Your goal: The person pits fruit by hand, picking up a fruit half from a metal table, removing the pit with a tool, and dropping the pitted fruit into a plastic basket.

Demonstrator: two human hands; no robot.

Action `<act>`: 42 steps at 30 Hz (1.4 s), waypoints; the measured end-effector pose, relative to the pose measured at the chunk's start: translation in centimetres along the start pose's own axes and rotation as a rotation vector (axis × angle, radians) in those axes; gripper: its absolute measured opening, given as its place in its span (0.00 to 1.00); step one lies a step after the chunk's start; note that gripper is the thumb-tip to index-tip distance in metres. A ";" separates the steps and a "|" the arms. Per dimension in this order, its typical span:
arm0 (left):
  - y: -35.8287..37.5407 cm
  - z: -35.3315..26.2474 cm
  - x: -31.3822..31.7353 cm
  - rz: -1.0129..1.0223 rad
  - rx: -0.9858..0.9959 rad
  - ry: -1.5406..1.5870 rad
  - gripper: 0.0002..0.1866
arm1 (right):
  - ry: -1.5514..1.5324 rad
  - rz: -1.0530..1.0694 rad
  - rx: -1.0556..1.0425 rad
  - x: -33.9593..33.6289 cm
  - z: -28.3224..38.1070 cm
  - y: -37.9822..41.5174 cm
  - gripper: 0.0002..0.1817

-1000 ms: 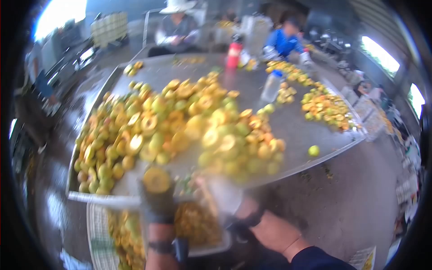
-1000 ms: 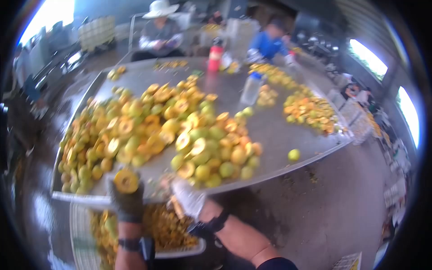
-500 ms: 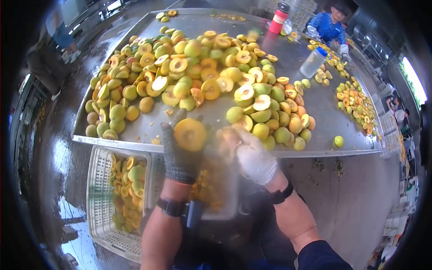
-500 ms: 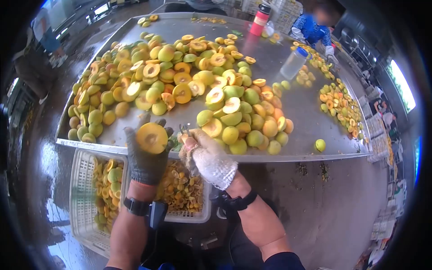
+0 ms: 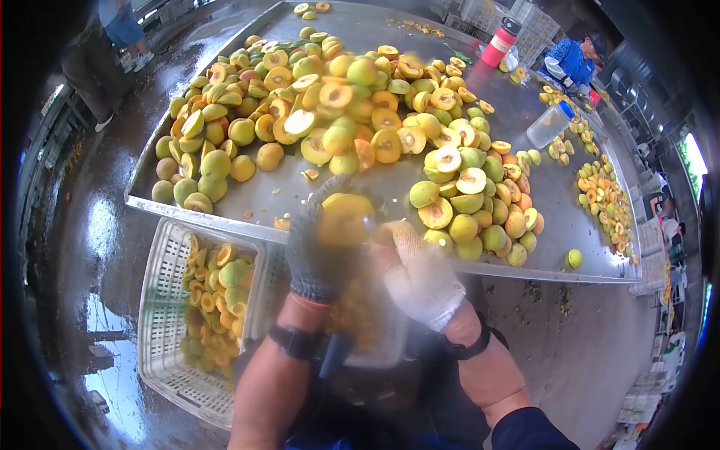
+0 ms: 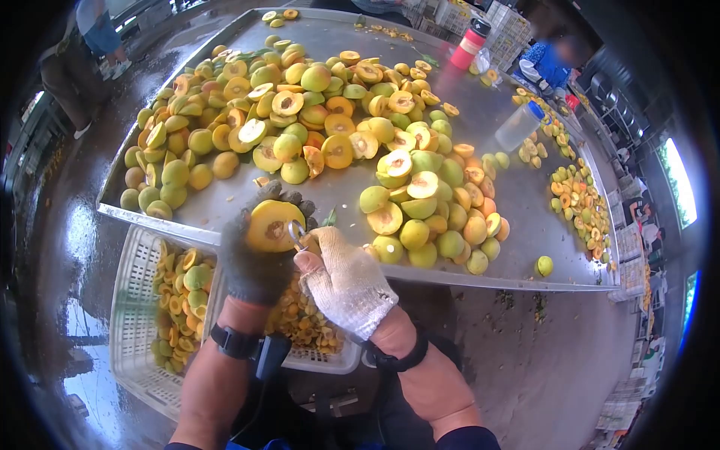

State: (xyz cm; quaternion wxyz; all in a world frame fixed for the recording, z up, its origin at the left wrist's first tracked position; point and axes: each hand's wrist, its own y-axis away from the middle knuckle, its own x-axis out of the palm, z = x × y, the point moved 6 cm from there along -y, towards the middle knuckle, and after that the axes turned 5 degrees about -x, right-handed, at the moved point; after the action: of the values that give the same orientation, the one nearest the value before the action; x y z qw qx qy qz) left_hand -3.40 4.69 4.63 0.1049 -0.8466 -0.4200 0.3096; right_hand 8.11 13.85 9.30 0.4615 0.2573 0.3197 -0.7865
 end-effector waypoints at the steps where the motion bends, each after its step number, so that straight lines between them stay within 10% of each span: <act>1: 0.1 0.3 0.2 -0.019 -0.011 0.050 0.27 | 0.028 0.001 0.011 0.2 0.0 0.0 0.15; 11: -0.2 0.1 -0.1 0.121 -0.358 1.000 0.33 | 0.065 -0.192 -0.373 0.1 0.5 0.3 0.22; 17: -0.1 -0.1 -0.3 0.038 -0.229 0.795 0.36 | 0.108 -0.209 -0.459 0.8 0.2 0.7 0.24; 21: 0.3 2.9 1.0 -0.093 -0.614 1.583 0.34 | -1.324 0.016 0.273 2.1 -1.1 0.8 0.15; 25: 0.2 4.6 1.5 -0.116 -0.649 1.774 0.31 | -0.909 0.012 0.459 2.9 -1.8 0.3 0.11; 32: -0.3 0.8 -0.2 -0.070 -0.232 0.562 0.27 | -0.998 -0.121 0.435 4.6 -2.2 0.2 0.08; 42: -0.1 0.6 0.0 0.178 -0.140 0.001 0.36 | 0.135 -0.324 -0.245 -0.2 -1.2 -1.0 0.18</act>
State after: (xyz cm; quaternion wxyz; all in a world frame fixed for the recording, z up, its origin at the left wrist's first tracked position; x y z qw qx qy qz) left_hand -3.84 4.70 4.22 0.0180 -0.8861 -0.3634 0.2871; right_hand 7.44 15.26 8.93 0.3346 0.1964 0.4802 -0.7867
